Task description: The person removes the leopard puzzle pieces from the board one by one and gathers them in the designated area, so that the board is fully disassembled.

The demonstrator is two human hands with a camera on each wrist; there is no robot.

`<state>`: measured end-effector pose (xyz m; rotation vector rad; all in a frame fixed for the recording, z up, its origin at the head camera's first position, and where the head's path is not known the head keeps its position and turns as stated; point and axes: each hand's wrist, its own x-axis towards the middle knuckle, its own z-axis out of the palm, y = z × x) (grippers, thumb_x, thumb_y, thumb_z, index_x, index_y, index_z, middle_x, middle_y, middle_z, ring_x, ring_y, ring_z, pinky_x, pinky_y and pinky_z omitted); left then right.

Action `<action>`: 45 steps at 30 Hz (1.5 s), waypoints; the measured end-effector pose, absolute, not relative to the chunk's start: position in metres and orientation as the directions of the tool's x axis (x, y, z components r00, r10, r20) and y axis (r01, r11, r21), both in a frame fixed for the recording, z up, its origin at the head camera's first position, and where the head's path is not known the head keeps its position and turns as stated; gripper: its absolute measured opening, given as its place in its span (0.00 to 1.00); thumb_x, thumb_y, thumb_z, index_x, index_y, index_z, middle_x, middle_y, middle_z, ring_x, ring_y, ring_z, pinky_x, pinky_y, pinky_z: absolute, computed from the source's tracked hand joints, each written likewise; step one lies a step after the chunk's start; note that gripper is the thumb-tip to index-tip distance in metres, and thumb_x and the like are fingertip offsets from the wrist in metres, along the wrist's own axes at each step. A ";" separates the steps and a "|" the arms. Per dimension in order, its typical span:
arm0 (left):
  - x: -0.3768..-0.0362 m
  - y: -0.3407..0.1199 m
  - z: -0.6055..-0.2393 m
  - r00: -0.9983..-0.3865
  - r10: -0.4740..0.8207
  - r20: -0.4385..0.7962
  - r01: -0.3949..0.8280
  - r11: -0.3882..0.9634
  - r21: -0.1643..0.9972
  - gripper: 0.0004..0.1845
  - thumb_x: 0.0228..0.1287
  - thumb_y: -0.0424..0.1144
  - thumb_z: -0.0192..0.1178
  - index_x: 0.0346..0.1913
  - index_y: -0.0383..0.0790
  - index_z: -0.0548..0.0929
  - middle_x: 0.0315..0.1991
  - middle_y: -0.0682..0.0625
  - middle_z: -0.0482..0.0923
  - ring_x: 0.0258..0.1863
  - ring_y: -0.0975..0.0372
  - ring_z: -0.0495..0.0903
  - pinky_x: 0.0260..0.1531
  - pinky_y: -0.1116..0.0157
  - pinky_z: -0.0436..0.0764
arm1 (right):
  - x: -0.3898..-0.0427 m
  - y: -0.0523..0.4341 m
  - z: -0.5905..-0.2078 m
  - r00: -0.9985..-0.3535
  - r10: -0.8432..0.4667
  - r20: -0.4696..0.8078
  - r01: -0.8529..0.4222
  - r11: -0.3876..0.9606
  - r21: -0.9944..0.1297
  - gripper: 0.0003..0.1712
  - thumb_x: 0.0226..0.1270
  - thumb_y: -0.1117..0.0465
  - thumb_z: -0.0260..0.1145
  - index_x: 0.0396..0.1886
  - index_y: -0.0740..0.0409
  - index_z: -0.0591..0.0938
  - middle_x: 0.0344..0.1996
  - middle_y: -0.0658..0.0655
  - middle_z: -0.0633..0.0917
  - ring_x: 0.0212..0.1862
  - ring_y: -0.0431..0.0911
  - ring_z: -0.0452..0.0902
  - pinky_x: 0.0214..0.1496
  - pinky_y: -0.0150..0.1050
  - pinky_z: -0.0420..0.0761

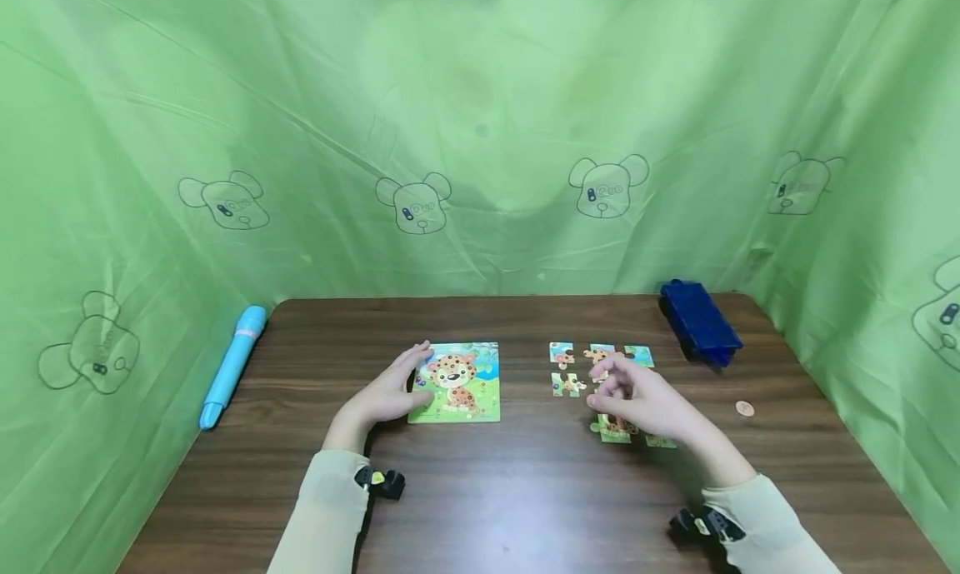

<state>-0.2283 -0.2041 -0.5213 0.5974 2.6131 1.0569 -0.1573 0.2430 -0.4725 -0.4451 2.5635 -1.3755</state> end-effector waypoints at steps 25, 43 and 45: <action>-0.232 -0.195 -0.523 -0.871 0.484 -0.080 0.273 0.613 0.741 0.30 0.80 0.44 0.49 0.80 0.44 0.59 0.82 0.51 0.47 0.80 0.56 0.44 0.75 0.44 0.51 | -0.197 0.065 -0.471 -0.934 -0.355 -0.040 -0.124 0.427 -0.896 0.21 0.60 0.53 0.76 0.50 0.55 0.85 0.36 0.52 0.85 0.31 0.45 0.80 0.31 0.40 0.79; -0.233 -0.215 -0.525 -0.879 0.477 -0.023 0.309 0.603 0.735 0.31 0.76 0.37 0.55 0.78 0.46 0.63 0.80 0.52 0.52 0.79 0.55 0.50 0.73 0.44 0.56 | -0.198 0.015 -0.510 -0.902 -0.431 -0.028 -0.205 0.485 -0.850 0.20 0.58 0.58 0.77 0.50 0.57 0.87 0.26 0.49 0.85 0.24 0.36 0.76 0.27 0.33 0.77; -0.234 -0.220 -0.525 -0.879 0.476 -0.010 0.312 0.591 0.744 0.31 0.75 0.37 0.57 0.78 0.48 0.65 0.80 0.54 0.54 0.78 0.56 0.52 0.73 0.44 0.57 | -0.199 0.014 -0.510 -0.906 -0.423 -0.027 -0.204 0.490 -0.848 0.20 0.57 0.58 0.78 0.50 0.57 0.88 0.26 0.48 0.84 0.24 0.37 0.76 0.28 0.33 0.77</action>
